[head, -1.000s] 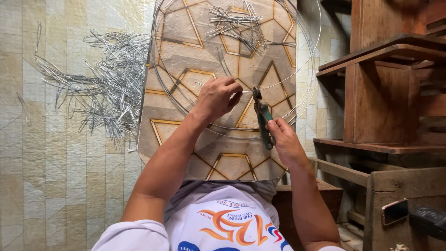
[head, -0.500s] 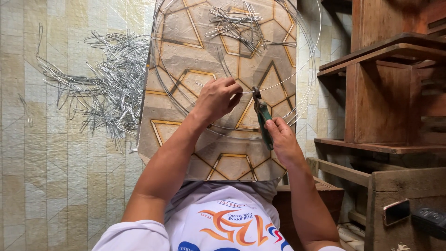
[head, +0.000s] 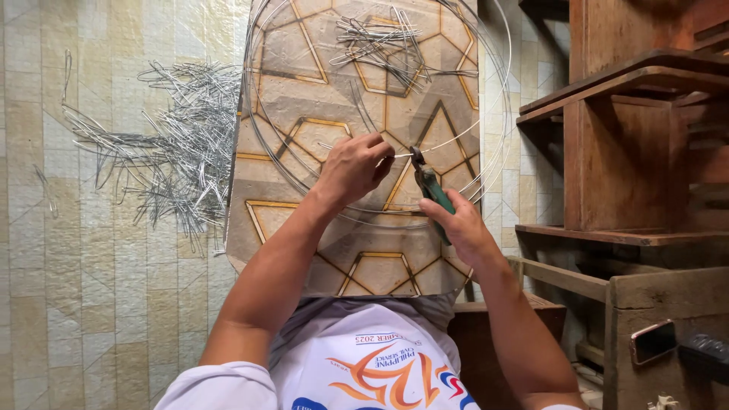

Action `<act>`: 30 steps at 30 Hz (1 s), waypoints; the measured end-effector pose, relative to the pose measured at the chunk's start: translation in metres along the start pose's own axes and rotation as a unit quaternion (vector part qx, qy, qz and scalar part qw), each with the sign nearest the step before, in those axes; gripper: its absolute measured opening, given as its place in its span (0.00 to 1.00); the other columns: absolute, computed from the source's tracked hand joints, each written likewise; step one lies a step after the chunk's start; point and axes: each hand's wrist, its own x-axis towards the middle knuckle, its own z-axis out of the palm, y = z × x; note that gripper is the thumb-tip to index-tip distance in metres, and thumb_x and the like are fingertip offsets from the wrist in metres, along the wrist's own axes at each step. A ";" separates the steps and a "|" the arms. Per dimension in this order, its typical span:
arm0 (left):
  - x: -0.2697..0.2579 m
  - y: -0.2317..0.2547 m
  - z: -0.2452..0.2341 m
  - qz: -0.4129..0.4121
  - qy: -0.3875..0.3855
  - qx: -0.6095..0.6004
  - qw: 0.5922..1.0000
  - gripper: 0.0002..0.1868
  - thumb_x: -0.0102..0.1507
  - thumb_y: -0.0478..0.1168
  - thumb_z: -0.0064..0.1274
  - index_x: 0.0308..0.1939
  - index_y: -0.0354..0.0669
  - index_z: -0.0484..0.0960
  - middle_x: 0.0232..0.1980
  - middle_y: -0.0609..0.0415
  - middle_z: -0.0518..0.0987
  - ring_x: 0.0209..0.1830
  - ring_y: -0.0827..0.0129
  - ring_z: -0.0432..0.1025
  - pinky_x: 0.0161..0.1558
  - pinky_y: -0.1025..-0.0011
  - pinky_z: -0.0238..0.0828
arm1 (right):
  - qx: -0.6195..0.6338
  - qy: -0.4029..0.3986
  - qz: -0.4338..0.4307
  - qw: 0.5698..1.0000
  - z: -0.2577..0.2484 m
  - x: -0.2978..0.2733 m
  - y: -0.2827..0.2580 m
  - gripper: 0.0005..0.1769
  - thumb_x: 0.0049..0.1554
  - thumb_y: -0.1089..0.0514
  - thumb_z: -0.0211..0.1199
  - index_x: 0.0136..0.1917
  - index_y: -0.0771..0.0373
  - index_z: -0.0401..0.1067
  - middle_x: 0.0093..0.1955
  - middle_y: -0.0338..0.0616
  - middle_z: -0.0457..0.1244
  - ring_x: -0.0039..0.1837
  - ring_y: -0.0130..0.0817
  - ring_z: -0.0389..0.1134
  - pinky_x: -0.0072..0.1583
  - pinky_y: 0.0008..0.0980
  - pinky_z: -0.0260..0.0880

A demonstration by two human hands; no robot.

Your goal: Cutting and arranging thin metal wires on a patterned template using pliers

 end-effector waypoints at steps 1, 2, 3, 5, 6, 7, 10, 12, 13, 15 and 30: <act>0.000 0.000 0.000 0.002 -0.002 0.000 1.000 0.04 0.62 0.45 0.58 0.37 0.56 0.78 0.34 0.61 0.74 0.34 0.61 0.77 0.33 0.66 0.69 | 0.003 0.001 0.000 1.000 0.002 -0.006 -0.014 0.20 0.50 0.45 0.79 0.49 0.57 0.79 0.30 0.45 0.64 0.36 0.30 0.66 0.37 0.29 0.67; 0.000 0.001 0.000 -0.003 0.002 0.001 1.000 0.04 0.62 0.45 0.57 0.37 0.56 0.78 0.34 0.60 0.74 0.34 0.61 0.76 0.33 0.66 0.68 | -0.012 -0.007 0.013 1.000 0.004 -0.012 -0.028 0.23 0.47 0.45 0.80 0.48 0.59 0.78 0.30 0.45 0.64 0.36 0.30 0.65 0.36 0.29 0.66; 0.001 0.001 0.000 -0.008 0.006 0.002 1.000 0.04 0.62 0.45 0.57 0.37 0.56 0.78 0.34 0.60 0.74 0.34 0.61 0.76 0.33 0.66 0.68 | -0.026 -0.014 0.026 0.999 0.006 -0.019 -0.042 0.25 0.44 0.44 0.81 0.47 0.60 0.77 0.29 0.46 0.64 0.35 0.31 0.64 0.35 0.29 0.64; 0.001 0.000 0.000 -0.002 0.007 0.006 1.000 0.04 0.62 0.46 0.57 0.36 0.56 0.78 0.34 0.61 0.73 0.34 0.61 0.76 0.33 0.66 0.68 | -0.041 -0.022 0.025 0.999 0.004 -0.013 -0.036 0.25 0.43 0.45 0.82 0.45 0.61 0.77 0.29 0.46 0.63 0.35 0.31 0.64 0.35 0.29 0.63; 0.001 -0.001 -0.001 0.000 0.010 0.012 1.000 0.05 0.62 0.46 0.57 0.36 0.57 0.77 0.34 0.61 0.73 0.35 0.62 0.76 0.33 0.66 0.68 | -0.058 -0.033 0.024 0.997 0.005 -0.009 -0.033 0.25 0.41 0.45 0.83 0.43 0.62 0.77 0.29 0.45 0.62 0.35 0.31 0.64 0.34 0.29 0.62; 0.001 0.000 -0.002 0.002 0.010 0.012 1.000 0.05 0.62 0.46 0.57 0.36 0.57 0.77 0.34 0.61 0.73 0.35 0.62 0.76 0.33 0.66 0.68 | -0.056 -0.032 0.024 0.998 0.003 -0.005 -0.026 0.25 0.41 0.45 0.83 0.43 0.62 0.77 0.29 0.45 0.62 0.35 0.31 0.64 0.34 0.29 0.62; 0.002 0.003 -0.008 -0.005 0.011 0.010 1.000 0.04 0.62 0.45 0.58 0.35 0.57 0.77 0.34 0.61 0.73 0.35 0.63 0.76 0.34 0.67 0.68 | -0.037 -0.029 0.031 0.998 0.002 -0.004 -0.023 0.30 0.39 0.48 0.84 0.49 0.66 0.76 0.33 0.47 0.64 0.37 0.33 0.67 0.36 0.29 0.65; 0.003 0.008 -0.013 -0.013 0.017 0.006 1.000 0.04 0.63 0.45 0.57 0.36 0.57 0.77 0.34 0.61 0.73 0.35 0.63 0.76 0.34 0.67 0.68 | -0.010 -0.044 0.043 0.998 0.006 -0.017 -0.046 0.34 0.38 0.52 0.86 0.53 0.69 0.74 0.39 0.52 0.70 0.38 0.33 0.69 0.37 0.29 0.70; 0.004 0.008 -0.016 -0.013 0.017 0.006 1.000 0.04 0.63 0.45 0.57 0.36 0.57 0.77 0.34 0.61 0.73 0.35 0.63 0.76 0.34 0.67 0.68 | -0.010 -0.045 0.043 0.998 0.006 -0.011 -0.033 0.34 0.38 0.52 0.86 0.53 0.69 0.74 0.39 0.52 0.70 0.38 0.33 0.69 0.37 0.29 0.70; 0.005 0.010 -0.020 -0.008 0.010 0.023 1.000 0.04 0.62 0.45 0.57 0.36 0.56 0.77 0.34 0.60 0.73 0.34 0.61 0.75 0.34 0.66 0.68 | -0.014 -0.053 0.033 0.998 0.005 0.002 -0.008 0.33 0.38 0.51 0.87 0.50 0.70 0.75 0.31 0.52 0.67 0.33 0.35 0.69 0.34 0.31 0.71; 0.004 0.009 -0.023 -0.023 -0.006 0.020 1.000 0.04 0.63 0.45 0.57 0.35 0.55 0.78 0.33 0.59 0.73 0.34 0.59 0.76 0.33 0.64 0.68 | -0.148 -0.014 0.034 0.988 0.017 -0.002 -0.025 0.22 0.48 0.41 0.77 0.41 0.62 0.77 0.26 0.45 0.65 0.31 0.32 0.72 0.34 0.29 0.73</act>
